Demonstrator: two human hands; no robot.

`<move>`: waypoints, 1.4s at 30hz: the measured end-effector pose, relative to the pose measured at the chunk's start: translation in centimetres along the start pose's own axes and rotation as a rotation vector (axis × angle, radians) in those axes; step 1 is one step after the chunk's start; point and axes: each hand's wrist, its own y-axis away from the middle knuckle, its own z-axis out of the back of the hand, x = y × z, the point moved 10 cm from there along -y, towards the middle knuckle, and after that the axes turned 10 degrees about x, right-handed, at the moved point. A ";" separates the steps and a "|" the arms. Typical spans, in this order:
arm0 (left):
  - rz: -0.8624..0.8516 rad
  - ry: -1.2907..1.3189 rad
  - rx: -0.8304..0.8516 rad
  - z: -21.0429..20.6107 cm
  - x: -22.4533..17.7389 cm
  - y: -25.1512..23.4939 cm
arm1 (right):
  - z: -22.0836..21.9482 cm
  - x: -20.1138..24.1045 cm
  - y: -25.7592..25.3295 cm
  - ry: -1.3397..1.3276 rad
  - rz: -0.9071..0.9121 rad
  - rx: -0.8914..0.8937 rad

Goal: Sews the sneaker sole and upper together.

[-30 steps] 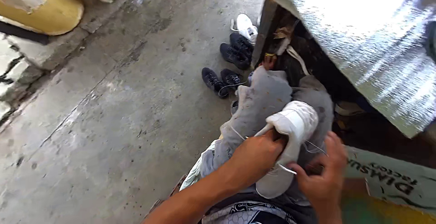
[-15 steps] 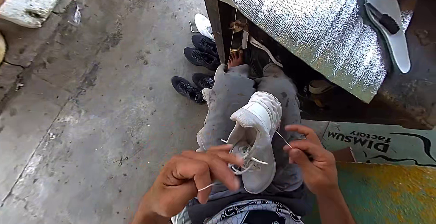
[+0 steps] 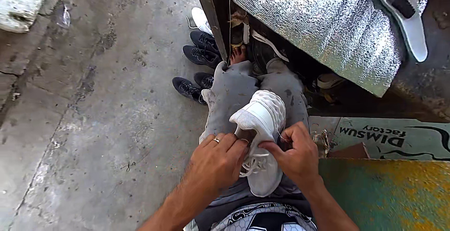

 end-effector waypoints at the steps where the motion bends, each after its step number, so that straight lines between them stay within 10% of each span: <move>1: -0.003 -0.001 0.006 -0.2 0.1 0.4 | -0.2 -0.1 -0.1 0.009 0.005 0.000; 15: 0.051 0.076 -0.059 -1.0 0.7 6.1 | -1.3 -0.6 -1.1 -0.033 -0.003 0.148; 19: 0.037 0.378 -0.088 1.3 1.2 3.9 | 0.3 -2.6 -0.7 -0.400 0.021 0.108; 26: 0.264 0.998 0.324 -3.9 -0.1 -2.4 | 2.3 -5.4 1.1 -0.685 0.147 -0.078; 42: 0.325 0.934 0.168 -4.1 0.4 -2.9 | 0.4 -2.9 2.6 -0.287 0.168 0.133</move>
